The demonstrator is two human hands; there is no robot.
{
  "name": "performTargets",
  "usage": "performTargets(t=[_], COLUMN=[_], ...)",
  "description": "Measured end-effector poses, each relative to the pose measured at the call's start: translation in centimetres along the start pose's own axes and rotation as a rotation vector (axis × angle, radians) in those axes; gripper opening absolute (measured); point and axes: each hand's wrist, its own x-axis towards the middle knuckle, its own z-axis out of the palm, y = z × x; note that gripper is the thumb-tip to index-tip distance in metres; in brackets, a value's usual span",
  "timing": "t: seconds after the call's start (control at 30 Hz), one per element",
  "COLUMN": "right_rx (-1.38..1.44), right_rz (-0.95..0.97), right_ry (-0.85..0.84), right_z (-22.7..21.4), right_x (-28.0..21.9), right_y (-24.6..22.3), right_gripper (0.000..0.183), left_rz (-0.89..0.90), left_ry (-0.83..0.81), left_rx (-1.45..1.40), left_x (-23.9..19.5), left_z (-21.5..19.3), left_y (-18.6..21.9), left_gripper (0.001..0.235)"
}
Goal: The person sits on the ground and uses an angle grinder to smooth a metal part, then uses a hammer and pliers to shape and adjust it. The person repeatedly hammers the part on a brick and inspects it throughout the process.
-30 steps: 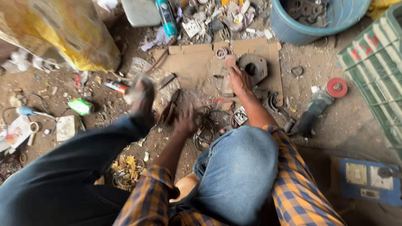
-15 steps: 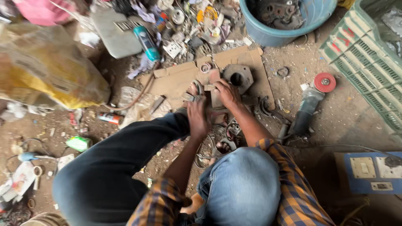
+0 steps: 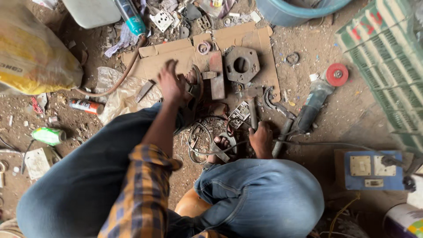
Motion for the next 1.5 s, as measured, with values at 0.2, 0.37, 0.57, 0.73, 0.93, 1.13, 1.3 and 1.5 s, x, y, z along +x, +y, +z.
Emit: performTargets(t=[0.2, 0.37, 0.57, 0.73, 0.93, 1.13, 1.3, 1.5], right_rx=[0.275, 0.500, 0.410, 0.247, 0.218, 0.285, 0.207, 0.275], right_rz=[0.161, -0.114, -0.272, -0.287, -0.218, -0.392, -0.228, -0.298], right_ry=[-0.153, -0.134, -0.185, -0.206, -0.333, -0.157, -0.282, -0.304], right_z=[-6.1, -15.7, -16.5, -9.5, -9.6, -12.9, -9.7, -14.5], right_x=[2.5, 2.2, 6.0, 7.5, 8.7, 9.1, 8.8, 10.9], right_y=[-1.0, -7.0, -14.3, -13.9, -13.0, -13.0, -11.6, -13.2], right_gripper=[0.027, 0.027, 0.029, 0.033, 0.033, 0.032, 0.035, 0.037], left_rz=[0.063, 0.194, 0.379, 0.394, 0.390, 0.389, 0.390, 0.461], left_ry=[-0.108, -0.374, -0.589, -0.689, -0.730, -0.745, -0.768, -0.774], left_rx=[0.202, 0.272, 0.301, 0.261, 0.205, 0.181, 0.165, 0.170], left_x=[7.3, 3.8, 4.0, 2.0, -0.8, -1.5, -1.8, -2.1], left_z=[-9.1, -16.9, -22.6, -23.5, -22.9, -23.1, -22.5, -21.6], left_y=[-1.6, -1.0, 1.5, 0.3, -0.2, 0.3, 0.8, 1.4], left_gripper=[0.053, 0.048, 0.044, 0.041, 0.038, 0.036, 0.036, 0.036])
